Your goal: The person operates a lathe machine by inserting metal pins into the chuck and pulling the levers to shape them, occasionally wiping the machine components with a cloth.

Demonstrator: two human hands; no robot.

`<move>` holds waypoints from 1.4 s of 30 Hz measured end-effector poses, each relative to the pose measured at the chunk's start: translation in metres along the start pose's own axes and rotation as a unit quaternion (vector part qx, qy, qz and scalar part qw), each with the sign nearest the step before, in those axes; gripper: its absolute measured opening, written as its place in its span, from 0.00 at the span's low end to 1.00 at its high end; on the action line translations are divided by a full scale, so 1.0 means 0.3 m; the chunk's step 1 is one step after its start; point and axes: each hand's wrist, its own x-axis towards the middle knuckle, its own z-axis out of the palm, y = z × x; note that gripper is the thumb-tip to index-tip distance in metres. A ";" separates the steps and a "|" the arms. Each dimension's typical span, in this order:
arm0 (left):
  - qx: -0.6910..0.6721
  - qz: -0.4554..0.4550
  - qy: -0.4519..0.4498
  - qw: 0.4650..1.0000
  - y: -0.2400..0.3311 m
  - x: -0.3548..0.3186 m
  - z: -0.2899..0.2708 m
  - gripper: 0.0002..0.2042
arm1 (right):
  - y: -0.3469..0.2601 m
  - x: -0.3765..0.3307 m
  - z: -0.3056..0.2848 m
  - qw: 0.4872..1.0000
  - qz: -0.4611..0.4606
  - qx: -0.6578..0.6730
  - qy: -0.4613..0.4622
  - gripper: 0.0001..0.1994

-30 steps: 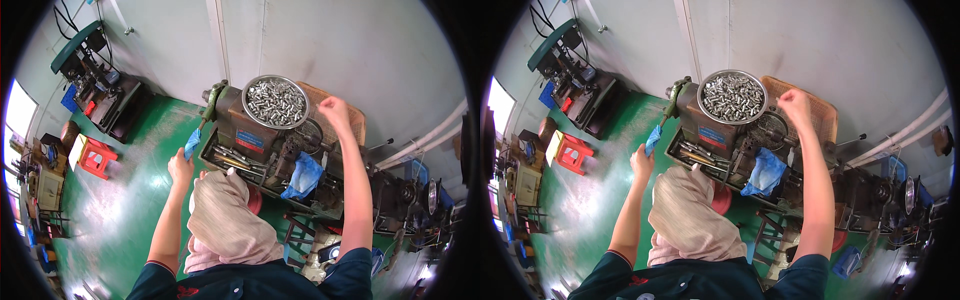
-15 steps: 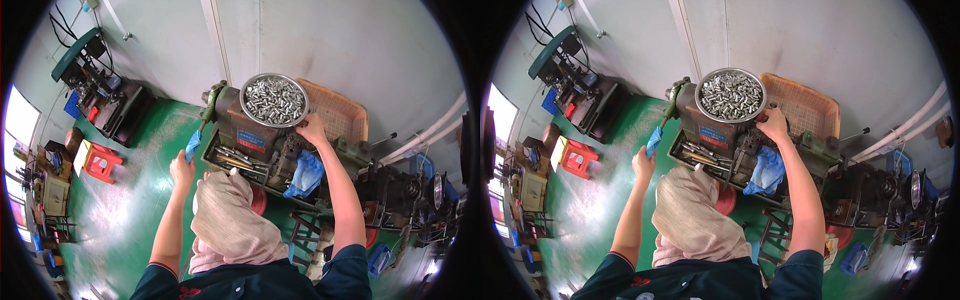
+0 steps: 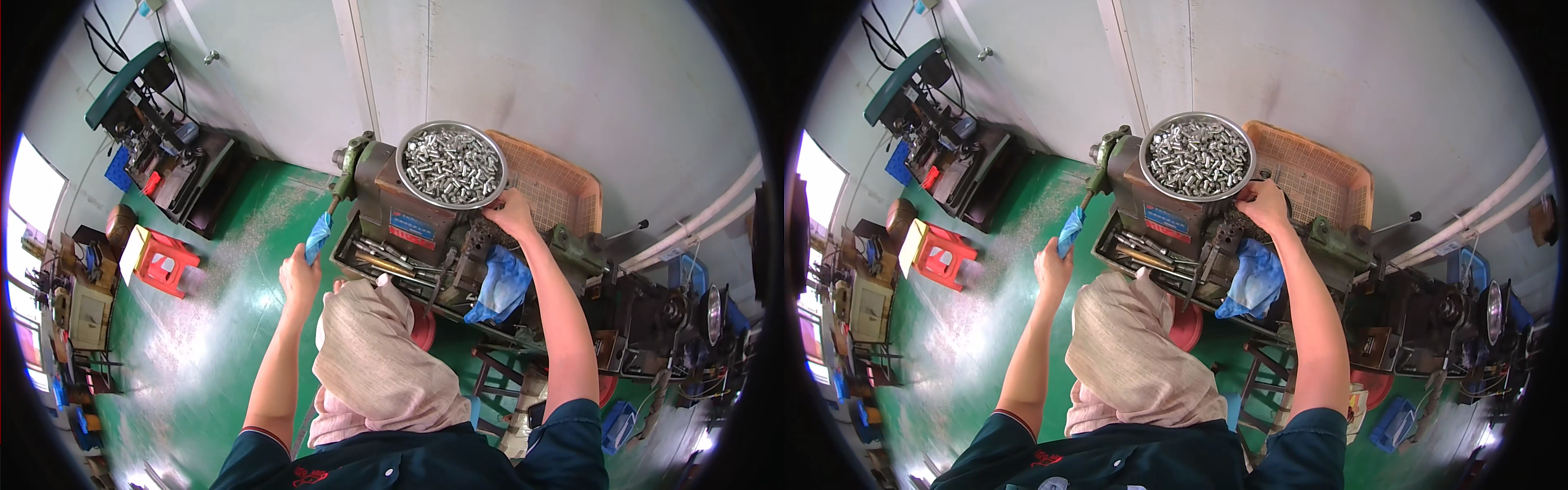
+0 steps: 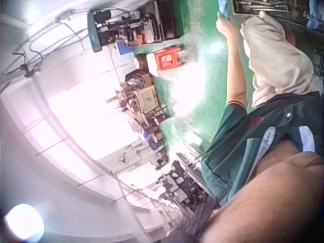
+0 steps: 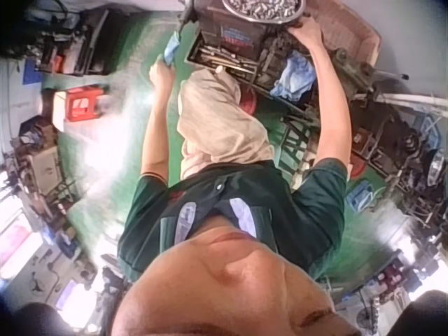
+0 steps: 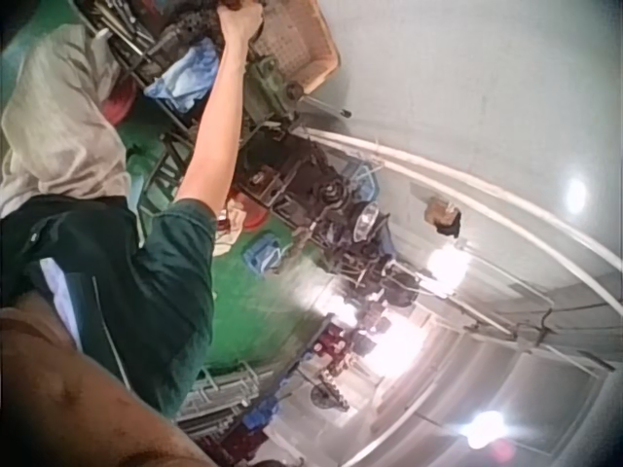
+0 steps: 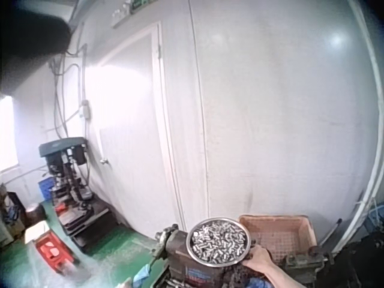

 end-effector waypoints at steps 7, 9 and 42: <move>0.000 -0.011 -0.010 1.000 0.004 -0.004 -0.005 0.08 | -0.006 -0.004 0.006 0.999 0.019 0.038 -0.010 0.08; 0.001 -0.011 -0.009 1.000 0.008 -0.005 -0.004 0.08 | 0.015 0.004 0.018 0.999 0.014 0.038 -0.006 0.08; 0.081 0.027 -0.010 0.996 -0.185 0.182 -0.028 0.03 | 0.431 -0.472 -0.703 0.839 0.198 -0.474 0.180 0.19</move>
